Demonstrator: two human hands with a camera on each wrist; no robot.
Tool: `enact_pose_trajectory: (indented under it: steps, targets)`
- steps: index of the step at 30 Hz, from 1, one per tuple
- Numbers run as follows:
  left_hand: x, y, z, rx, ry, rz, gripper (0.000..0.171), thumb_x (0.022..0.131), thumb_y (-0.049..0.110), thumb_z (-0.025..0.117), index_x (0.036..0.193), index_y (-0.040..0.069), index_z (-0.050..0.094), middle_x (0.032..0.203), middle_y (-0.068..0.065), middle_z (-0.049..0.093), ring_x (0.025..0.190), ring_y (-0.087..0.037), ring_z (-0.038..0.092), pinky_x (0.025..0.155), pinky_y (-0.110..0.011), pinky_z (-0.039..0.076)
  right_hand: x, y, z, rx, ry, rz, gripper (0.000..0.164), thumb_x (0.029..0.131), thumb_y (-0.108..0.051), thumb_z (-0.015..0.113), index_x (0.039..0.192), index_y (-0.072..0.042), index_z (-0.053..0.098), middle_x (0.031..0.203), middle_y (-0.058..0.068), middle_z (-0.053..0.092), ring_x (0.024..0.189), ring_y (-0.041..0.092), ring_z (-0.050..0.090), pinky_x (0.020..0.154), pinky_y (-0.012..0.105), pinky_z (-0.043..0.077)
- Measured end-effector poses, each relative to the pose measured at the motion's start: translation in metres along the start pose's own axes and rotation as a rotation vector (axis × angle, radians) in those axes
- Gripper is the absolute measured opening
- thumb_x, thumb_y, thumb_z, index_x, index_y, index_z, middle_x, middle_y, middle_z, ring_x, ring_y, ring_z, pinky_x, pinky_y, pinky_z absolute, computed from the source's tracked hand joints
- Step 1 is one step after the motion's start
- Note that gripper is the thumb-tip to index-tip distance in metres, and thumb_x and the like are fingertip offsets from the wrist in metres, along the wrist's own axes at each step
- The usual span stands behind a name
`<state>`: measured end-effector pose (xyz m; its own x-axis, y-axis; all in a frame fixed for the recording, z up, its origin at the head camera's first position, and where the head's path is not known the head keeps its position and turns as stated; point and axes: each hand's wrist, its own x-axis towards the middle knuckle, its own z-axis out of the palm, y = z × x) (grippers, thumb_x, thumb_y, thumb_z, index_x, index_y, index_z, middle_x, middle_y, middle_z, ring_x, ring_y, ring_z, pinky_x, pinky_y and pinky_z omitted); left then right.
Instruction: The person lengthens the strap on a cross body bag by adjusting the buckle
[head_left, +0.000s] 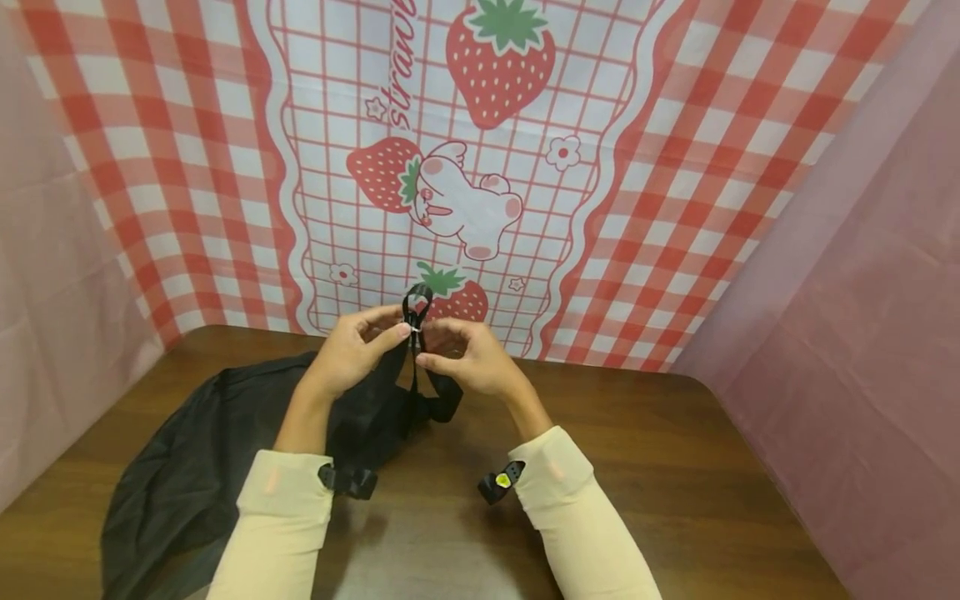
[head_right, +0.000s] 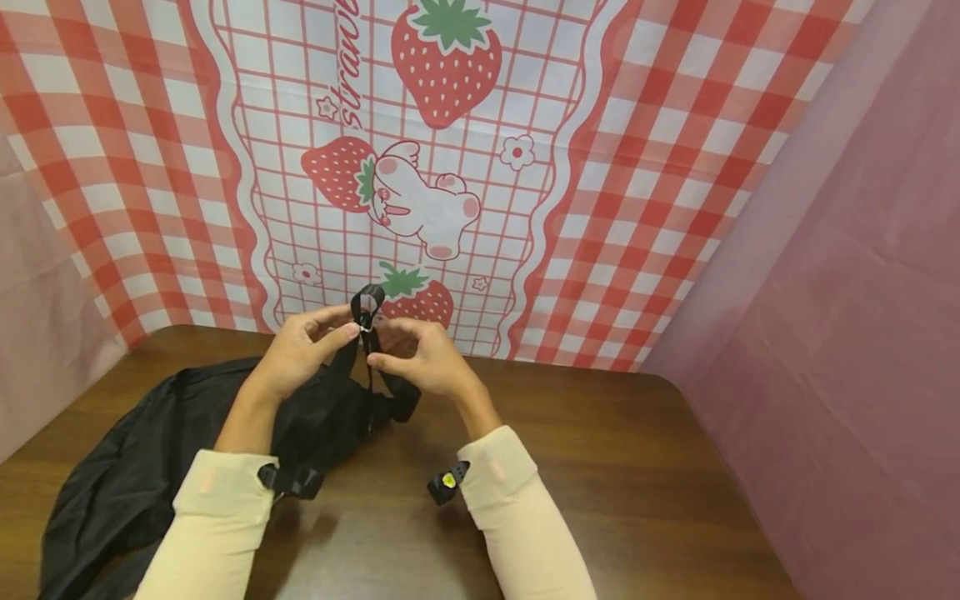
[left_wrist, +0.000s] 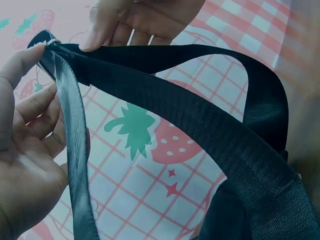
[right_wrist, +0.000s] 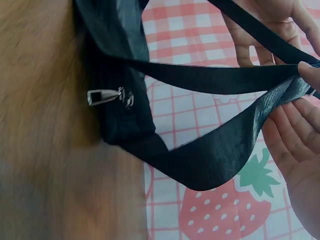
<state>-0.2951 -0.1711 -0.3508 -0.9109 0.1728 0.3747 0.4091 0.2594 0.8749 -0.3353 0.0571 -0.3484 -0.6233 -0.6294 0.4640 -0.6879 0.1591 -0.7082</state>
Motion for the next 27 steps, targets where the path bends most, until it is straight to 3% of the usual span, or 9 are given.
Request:
enact_pose_trajectory:
  steps: [6,9,14,18,25,27]
  targets:
    - [0.000,0.000,0.000,-0.015,0.016,0.008,0.047,0.103,0.029,0.065,0.141,0.003,0.060,0.124,-0.018,0.067,0.072,-0.021,0.052,0.056,-0.028,0.045,-0.003,0.003,-0.002,-0.055,-0.044,0.043,0.039,0.091,-0.016,0.081,0.125,-0.002,0.069,0.104,0.006,0.074,0.094,0.015,0.070,0.082,0.030,0.058]
    - [0.001,0.000,0.000,-0.001,0.025,0.020,0.045,0.103,0.027,0.065,0.140,0.002,0.062,0.122,-0.017,0.068,0.081,-0.019,0.057,0.061,-0.027,0.047,-0.004,0.003,-0.006,-0.076,-0.063,0.063,0.040,0.092,-0.019,0.080,0.126,-0.003,0.069,0.106,0.005,0.074,0.095,0.014,0.070,0.083,0.030,0.058]
    - [0.003,0.002,0.001,-0.016,0.040,0.032,0.041,0.103,0.024,0.064,0.136,0.001,0.064,0.085,-0.010,0.063,0.060,-0.011,0.049,0.053,-0.026,0.043,-0.007,0.005,-0.010,-0.102,-0.081,0.069,0.038,0.091,-0.019,0.081,0.124,-0.004,0.070,0.103,0.003,0.074,0.094,0.013,0.070,0.082,0.029,0.058]
    - [0.002,0.003,0.000,-0.009,0.045,0.016,0.044,0.104,0.028,0.062,0.140,0.002,0.061,0.073,-0.005,0.053,0.051,-0.011,0.038,0.050,-0.028,0.038,-0.010,0.008,-0.011,-0.122,-0.093,0.064,0.037,0.090,-0.019,0.081,0.122,-0.004,0.070,0.101,0.002,0.074,0.092,0.013,0.070,0.081,0.029,0.058]
    - [0.000,0.001,0.000,0.001,0.090,0.021,0.045,0.105,0.028,0.061,0.140,0.000,0.060,0.108,-0.012,0.064,0.071,-0.011,0.048,0.063,-0.025,0.043,-0.017,0.013,-0.014,-0.182,-0.124,0.065,0.035,0.090,-0.017,0.081,0.121,-0.005,0.071,0.099,0.000,0.075,0.093,0.010,0.069,0.084,0.028,0.056]
    - [0.000,0.000,0.000,-0.004,0.103,0.039,0.043,0.105,0.027,0.060,0.139,0.000,0.061,0.103,-0.010,0.064,0.071,-0.010,0.048,0.062,-0.024,0.042,-0.020,0.016,-0.015,-0.202,-0.133,0.072,0.034,0.090,-0.017,0.081,0.121,-0.006,0.071,0.098,0.000,0.075,0.092,0.010,0.069,0.084,0.028,0.056]
